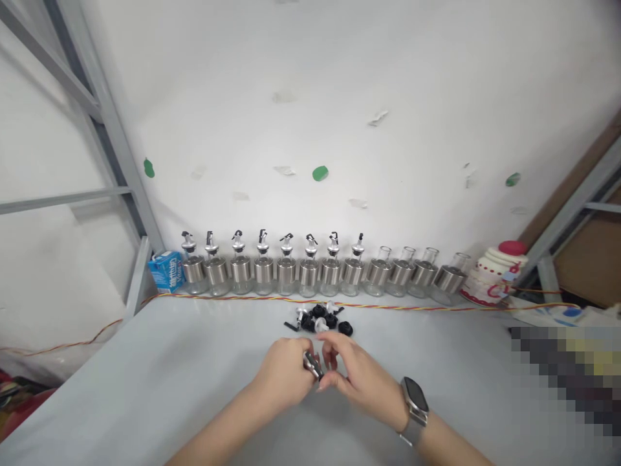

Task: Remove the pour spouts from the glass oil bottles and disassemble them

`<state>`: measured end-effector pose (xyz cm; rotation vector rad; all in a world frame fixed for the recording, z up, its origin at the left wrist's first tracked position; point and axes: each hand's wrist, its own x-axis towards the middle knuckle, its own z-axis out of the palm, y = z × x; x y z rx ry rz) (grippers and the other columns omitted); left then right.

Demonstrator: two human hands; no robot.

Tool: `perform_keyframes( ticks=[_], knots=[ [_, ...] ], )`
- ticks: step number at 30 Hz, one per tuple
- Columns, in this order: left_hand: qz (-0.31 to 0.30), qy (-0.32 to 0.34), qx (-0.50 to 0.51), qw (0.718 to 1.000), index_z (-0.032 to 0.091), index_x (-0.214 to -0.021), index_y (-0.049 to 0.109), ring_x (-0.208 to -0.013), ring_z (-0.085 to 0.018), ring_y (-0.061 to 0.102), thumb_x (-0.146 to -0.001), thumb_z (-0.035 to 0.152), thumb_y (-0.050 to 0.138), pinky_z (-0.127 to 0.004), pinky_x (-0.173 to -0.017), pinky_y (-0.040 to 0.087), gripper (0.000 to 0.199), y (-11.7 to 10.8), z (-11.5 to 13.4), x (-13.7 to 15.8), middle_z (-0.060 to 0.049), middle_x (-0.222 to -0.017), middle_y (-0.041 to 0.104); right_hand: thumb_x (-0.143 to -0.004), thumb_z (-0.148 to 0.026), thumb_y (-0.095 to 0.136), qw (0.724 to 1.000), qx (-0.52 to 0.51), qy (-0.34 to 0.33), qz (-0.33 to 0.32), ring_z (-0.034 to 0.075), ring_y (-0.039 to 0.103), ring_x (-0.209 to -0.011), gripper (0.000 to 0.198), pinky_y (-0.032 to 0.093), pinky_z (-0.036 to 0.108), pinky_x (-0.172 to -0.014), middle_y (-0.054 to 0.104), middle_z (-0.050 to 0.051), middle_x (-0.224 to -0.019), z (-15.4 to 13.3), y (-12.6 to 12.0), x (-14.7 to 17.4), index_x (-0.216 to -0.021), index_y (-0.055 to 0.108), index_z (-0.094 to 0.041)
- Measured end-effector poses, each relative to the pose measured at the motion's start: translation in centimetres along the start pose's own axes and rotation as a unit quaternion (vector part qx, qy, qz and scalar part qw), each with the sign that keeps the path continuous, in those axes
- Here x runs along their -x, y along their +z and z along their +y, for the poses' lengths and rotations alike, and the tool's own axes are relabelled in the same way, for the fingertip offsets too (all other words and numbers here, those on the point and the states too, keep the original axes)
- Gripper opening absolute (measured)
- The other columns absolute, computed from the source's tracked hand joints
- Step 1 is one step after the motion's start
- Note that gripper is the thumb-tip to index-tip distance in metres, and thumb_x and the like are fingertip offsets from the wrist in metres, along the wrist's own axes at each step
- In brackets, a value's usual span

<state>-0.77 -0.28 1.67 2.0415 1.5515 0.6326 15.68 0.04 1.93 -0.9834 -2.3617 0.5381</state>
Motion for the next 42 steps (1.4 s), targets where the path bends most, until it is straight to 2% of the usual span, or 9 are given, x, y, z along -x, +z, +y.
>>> perform_keyframes(
  ticks=[4,13,18,25,30,34,36,38,42],
  knots=[
    [-0.008,0.022,0.040,0.999,0.019,-0.057,0.059,-0.046,-0.013,0.045,-0.059,0.018,0.053,-0.020,-0.045,0.023,0.007,0.3,-0.3,-0.1,0.001,-0.051,0.057,-0.084,-0.034,0.042,0.996,0.053,-0.064,-0.022,0.019,0.050,-0.082,0.052,0.040,0.032,-0.075,0.055,0.007,-0.095,-0.4,-0.1,0.1,-0.131,0.022,-0.024],
    [0.014,-0.035,-0.047,0.998,0.017,-0.054,0.058,-0.046,-0.015,0.051,-0.062,0.017,0.046,-0.022,-0.043,0.023,0.015,0.1,-0.2,-0.4,-0.005,-0.052,0.061,-0.084,-0.030,0.044,0.989,0.112,-0.089,-0.043,0.021,0.049,-0.088,0.039,0.041,0.035,-0.077,0.055,0.008,-0.100,-1.2,-0.8,0.1,-0.122,0.039,-0.022],
    [0.030,-0.055,-0.114,0.992,0.018,-0.061,0.059,-0.058,-0.021,0.058,-0.060,0.013,0.043,-0.025,-0.048,0.027,0.017,-0.5,0.4,-0.3,-0.010,-0.062,0.065,-0.085,-0.018,0.042,0.988,0.121,-0.085,-0.049,0.021,0.050,-0.087,0.037,0.041,0.036,-0.076,0.056,0.007,-0.098,-1.1,-0.1,0.3,-0.122,0.036,-0.021],
    [0.024,-0.089,-0.161,0.983,0.019,-0.071,0.060,-0.067,-0.023,0.061,-0.062,0.015,0.044,-0.026,-0.052,0.032,0.018,-1.2,0.8,-0.3,-0.010,-0.069,0.066,-0.082,-0.034,0.047,0.994,0.108,-0.025,0.004,0.020,0.051,-0.075,0.026,0.040,0.034,-0.070,0.059,0.006,-0.084,-1.0,-0.4,0.0,-0.102,0.046,-0.017],
    [0.014,-0.095,-0.170,0.981,0.020,-0.073,0.059,-0.070,-0.022,0.061,-0.065,0.019,0.047,-0.024,-0.053,0.036,0.015,-0.9,1.1,-0.2,-0.008,-0.071,0.067,-0.089,-0.027,0.032,0.993,0.110,-0.030,0.025,0.016,0.047,-0.065,0.018,0.036,0.032,-0.066,0.056,0.003,-0.075,-0.9,0.2,0.1,-0.083,0.046,-0.019],
    [0.008,-0.103,-0.184,0.978,0.019,-0.074,0.059,-0.072,-0.023,0.062,-0.068,0.023,0.044,-0.026,-0.056,0.038,0.016,-0.4,1.1,-0.1,-0.009,-0.073,0.067,-0.089,-0.032,0.028,0.997,-0.041,0.048,0.044,0.014,0.045,-0.061,0.025,0.036,0.027,-0.058,0.049,-0.001,-0.064,-0.7,1.4,0.1,-0.074,0.043,-0.020],
    [0.001,-0.105,-0.189,0.976,0.019,-0.074,0.059,-0.072,-0.023,0.062,-0.069,0.022,0.043,-0.026,-0.057,0.039,0.017,-0.2,1.0,-0.2,-0.009,-0.074,0.067,-0.087,-0.041,0.030,0.970,-0.212,0.118,0.012,0.010,0.040,-0.047,0.028,0.034,0.022,-0.047,0.042,-0.004,-0.053,-0.3,1.9,-0.1,-0.070,0.039,-0.020],
    [-0.006,-0.109,-0.192,0.975,0.019,-0.074,0.059,-0.073,-0.023,0.062,-0.067,0.019,0.043,-0.026,-0.058,0.040,0.017,-0.1,0.8,-0.3,-0.009,-0.074,0.067,-0.083,-0.048,0.035,0.909,-0.381,0.167,-0.033,0.006,0.031,-0.036,0.032,0.027,0.018,-0.035,0.036,-0.008,-0.046,0.2,2.3,-0.4,-0.067,0.035,-0.020],
    [-0.017,-0.109,-0.188,0.976,0.019,-0.073,0.059,-0.075,-0.022,0.062,-0.064,0.016,0.044,-0.024,-0.058,0.040,0.018,0.1,0.4,-0.5,-0.008,-0.075,0.067,-0.080,-0.049,0.042,0.802,-0.557,0.194,-0.088,0.004,0.022,-0.031,0.036,0.013,0.017,-0.028,0.034,-0.009,-0.041,1.0,2.7,-0.7,-0.060,0.036,-0.019]
  ],
)
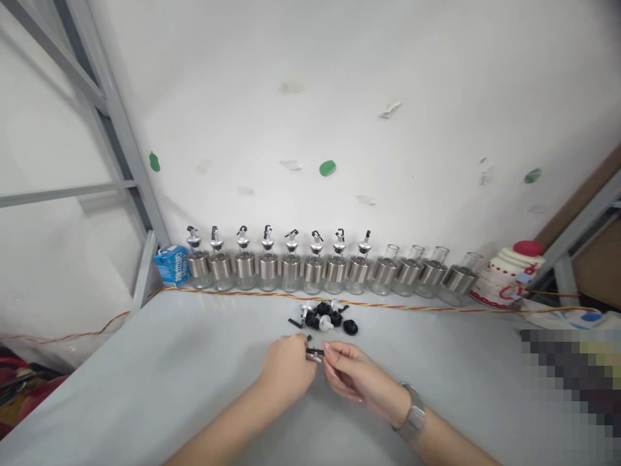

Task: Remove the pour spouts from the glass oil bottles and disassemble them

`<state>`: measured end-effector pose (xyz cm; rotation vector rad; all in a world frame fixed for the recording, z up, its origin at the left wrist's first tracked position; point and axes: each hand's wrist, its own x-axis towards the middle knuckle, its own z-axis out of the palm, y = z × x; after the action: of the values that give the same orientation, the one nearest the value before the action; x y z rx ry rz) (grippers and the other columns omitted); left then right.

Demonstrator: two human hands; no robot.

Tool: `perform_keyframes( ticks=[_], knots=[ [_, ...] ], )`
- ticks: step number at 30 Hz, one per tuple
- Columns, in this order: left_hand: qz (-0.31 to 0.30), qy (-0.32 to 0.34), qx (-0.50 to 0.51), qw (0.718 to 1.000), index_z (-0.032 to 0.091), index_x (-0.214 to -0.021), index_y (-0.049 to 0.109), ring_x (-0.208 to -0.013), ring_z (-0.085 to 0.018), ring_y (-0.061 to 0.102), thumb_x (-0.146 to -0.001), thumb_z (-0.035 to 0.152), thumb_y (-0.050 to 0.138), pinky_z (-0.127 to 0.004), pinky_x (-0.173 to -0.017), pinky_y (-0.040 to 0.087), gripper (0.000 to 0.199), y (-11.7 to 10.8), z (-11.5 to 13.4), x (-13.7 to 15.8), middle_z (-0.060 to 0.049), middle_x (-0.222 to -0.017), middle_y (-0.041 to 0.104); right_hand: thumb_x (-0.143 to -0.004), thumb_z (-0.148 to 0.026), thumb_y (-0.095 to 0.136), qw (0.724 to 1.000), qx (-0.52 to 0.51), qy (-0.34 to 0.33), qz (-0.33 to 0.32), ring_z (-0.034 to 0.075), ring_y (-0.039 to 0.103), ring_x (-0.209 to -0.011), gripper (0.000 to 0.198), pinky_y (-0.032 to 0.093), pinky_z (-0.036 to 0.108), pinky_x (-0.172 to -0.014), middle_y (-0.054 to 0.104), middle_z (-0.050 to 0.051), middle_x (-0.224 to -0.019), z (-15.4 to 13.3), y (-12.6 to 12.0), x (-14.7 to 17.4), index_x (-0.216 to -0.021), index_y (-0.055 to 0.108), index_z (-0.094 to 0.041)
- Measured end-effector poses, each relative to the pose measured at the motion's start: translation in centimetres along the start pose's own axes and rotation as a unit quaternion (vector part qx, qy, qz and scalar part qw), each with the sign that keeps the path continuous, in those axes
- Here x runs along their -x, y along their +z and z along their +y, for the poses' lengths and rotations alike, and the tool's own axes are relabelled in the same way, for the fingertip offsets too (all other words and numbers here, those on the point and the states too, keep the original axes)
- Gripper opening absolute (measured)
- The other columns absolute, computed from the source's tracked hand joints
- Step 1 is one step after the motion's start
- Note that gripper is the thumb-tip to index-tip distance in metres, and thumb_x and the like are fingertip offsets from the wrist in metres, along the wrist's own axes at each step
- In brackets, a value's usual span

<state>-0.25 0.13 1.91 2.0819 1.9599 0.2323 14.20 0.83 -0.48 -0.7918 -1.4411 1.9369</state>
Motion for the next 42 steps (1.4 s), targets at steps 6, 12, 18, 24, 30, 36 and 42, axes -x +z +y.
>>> perform_keyframes(
  ticks=[6,12,18,24,30,36,42],
  knots=[
    [0.000,0.007,0.011,1.000,0.019,-0.076,0.061,-0.075,-0.022,0.062,-0.063,0.014,0.044,-0.025,-0.058,0.040,0.021,0.1,0.0,0.2,-0.008,-0.076,0.067,-0.074,-0.049,0.052,0.999,-0.036,-0.016,-0.010,0.003,0.018,-0.034,0.040,0.010,0.019,-0.033,0.028,-0.010,-0.039,0.0,0.2,0.1,-0.055,0.036,-0.018],
    [0.005,-0.015,0.023,1.000,0.019,-0.082,0.062,-0.076,-0.021,0.062,-0.064,0.013,0.045,-0.024,-0.059,0.040,0.025,0.5,0.3,0.3,-0.008,-0.080,0.067,-0.070,-0.051,0.056,0.998,-0.055,-0.037,0.001,0.003,0.014,-0.037,0.044,0.007,0.022,-0.038,0.021,-0.011,-0.043,0.3,0.7,0.0,-0.054,0.032,-0.018],
    [0.007,-0.031,0.040,0.999,0.019,-0.087,0.061,-0.077,-0.020,0.062,-0.067,0.016,0.045,-0.024,-0.060,0.040,0.025,0.7,0.4,0.3,-0.009,-0.082,0.067,-0.069,-0.051,0.057,0.996,-0.073,-0.043,0.018,0.003,0.013,-0.039,0.045,0.006,0.023,-0.040,0.021,-0.011,-0.045,0.7,1.2,0.0,-0.054,0.030,-0.018],
    [0.016,-0.036,0.045,0.998,0.020,-0.085,0.061,-0.076,-0.021,0.062,-0.067,0.015,0.046,-0.024,-0.059,0.040,0.024,1.1,0.4,0.1,-0.008,-0.081,0.068,-0.070,-0.050,0.057,0.995,-0.074,-0.050,0.033,0.002,0.013,-0.038,0.044,0.006,0.023,-0.040,0.022,-0.011,-0.044,1.2,1.3,-0.2,-0.055,0.031,-0.018],
    [0.020,-0.044,0.045,0.998,0.019,-0.087,0.061,-0.074,-0.020,0.062,-0.068,0.018,0.047,-0.024,-0.057,0.040,0.023,1.3,0.4,-0.1,-0.009,-0.080,0.067,-0.071,-0.049,0.056,0.995,-0.077,-0.053,0.037,0.003,0.013,-0.039,0.043,0.006,0.022,-0.039,0.023,-0.010,-0.044,1.5,1.3,-0.3,-0.055,0.031,-0.018],
    [0.017,-0.048,0.045,0.998,0.017,-0.086,0.061,-0.073,-0.020,0.062,-0.070,0.020,0.046,-0.023,-0.055,0.038,0.022,1.4,0.6,0.0,-0.010,-0.079,0.067,-0.069,-0.051,0.057,0.995,-0.073,-0.051,0.048,0.002,0.013,-0.038,0.044,0.006,0.022,-0.039,0.022,-0.011,-0.044,1.5,1.5,-0.4,-0.055,0.030,-0.019],
    [0.014,-0.039,0.047,0.998,0.018,-0.082,0.060,-0.071,-0.020,0.062,-0.071,0.020,0.047,-0.022,-0.052,0.037,0.018,1.0,0.7,0.1,-0.009,-0.076,0.067,-0.070,-0.051,0.056,0.996,-0.069,-0.051,0.037,0.002,0.012,-0.037,0.043,0.006,0.022,-0.038,0.022,-0.011,-0.043,0.8,1.6,-0.3,-0.055,0.032,-0.018]
  ],
)
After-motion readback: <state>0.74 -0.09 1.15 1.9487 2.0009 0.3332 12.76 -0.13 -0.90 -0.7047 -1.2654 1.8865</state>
